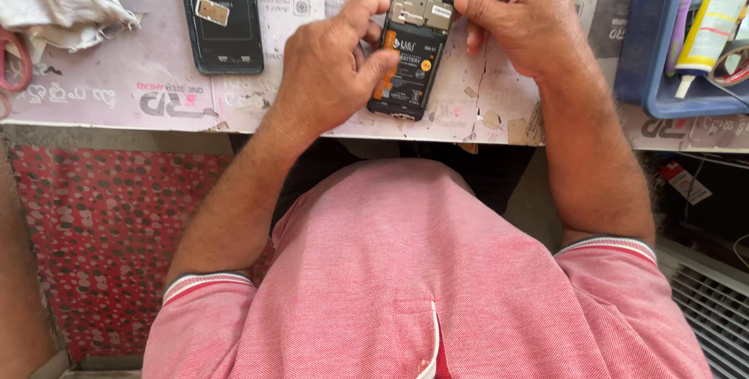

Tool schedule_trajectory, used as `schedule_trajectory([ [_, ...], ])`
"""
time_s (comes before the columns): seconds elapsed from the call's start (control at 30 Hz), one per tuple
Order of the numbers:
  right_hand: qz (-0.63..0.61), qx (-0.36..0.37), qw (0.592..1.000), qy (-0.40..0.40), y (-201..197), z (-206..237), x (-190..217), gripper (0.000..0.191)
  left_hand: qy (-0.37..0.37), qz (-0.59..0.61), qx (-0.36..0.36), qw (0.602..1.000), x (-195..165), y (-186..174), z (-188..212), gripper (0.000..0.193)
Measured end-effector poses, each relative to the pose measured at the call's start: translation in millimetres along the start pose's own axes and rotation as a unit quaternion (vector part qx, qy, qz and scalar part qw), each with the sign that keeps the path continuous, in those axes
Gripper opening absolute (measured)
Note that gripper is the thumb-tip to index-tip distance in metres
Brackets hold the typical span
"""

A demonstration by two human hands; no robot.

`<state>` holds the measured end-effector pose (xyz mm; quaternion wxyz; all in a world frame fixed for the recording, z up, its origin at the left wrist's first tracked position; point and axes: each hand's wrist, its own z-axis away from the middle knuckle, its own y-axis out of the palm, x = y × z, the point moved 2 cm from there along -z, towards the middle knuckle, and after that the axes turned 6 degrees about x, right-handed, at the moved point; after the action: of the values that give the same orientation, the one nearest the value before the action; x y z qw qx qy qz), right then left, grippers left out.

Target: The person cleans a pair of eyeglasses with a spray and cloth, then disassembles a smartphone by removing the back cover and battery. They use a small screwdriver to manipulate internal components on the workbench.

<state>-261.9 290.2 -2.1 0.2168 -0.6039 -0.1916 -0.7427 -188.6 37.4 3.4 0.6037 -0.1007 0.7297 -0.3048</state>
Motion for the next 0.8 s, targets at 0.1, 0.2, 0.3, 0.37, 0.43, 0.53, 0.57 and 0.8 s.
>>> schedule_trajectory([
  [0.1,0.012,-0.005,1.0,0.001,1.3,-1.5,4.1,0.016,0.028,-0.039,-0.019,0.999,-3.0,-0.8,-0.3,0.057],
  [0.2,0.018,-0.012,1.0,0.007,2.7,-2.6,7.3,0.016,0.042,-0.052,-0.026,0.997,-3.5,-0.7,0.4,0.06],
  [0.3,0.038,-0.02,0.999,0.01,4.8,-4.4,8.6,0.015,0.057,-0.078,-0.036,0.995,-2.6,0.3,1.6,0.062],
  [0.37,0.063,-0.027,0.998,0.009,6.3,-5.8,8.6,0.015,0.053,-0.075,-0.036,0.995,-0.8,1.1,2.3,0.063],
  [0.43,0.075,-0.037,0.996,0.011,7.2,-6.7,8.4,0.014,0.051,-0.074,-0.034,0.995,0.5,2.2,2.4,0.064],
  [0.53,0.124,-0.048,0.991,0.003,9.0,-6.0,9.2,0.012,0.046,-0.077,-0.028,0.996,0.6,3.2,2.1,0.063],
  [0.57,0.146,-0.051,0.988,-0.002,9.6,-5.5,9.6,0.011,0.043,-0.078,-0.026,0.996,0.1,3.6,1.5,0.063],
  [0.8,0.278,-0.067,0.948,-0.136,7.1,-3.8,9.2,0.005,0.044,-0.102,-0.029,0.993,-2.9,3.4,2.1,0.056],
])
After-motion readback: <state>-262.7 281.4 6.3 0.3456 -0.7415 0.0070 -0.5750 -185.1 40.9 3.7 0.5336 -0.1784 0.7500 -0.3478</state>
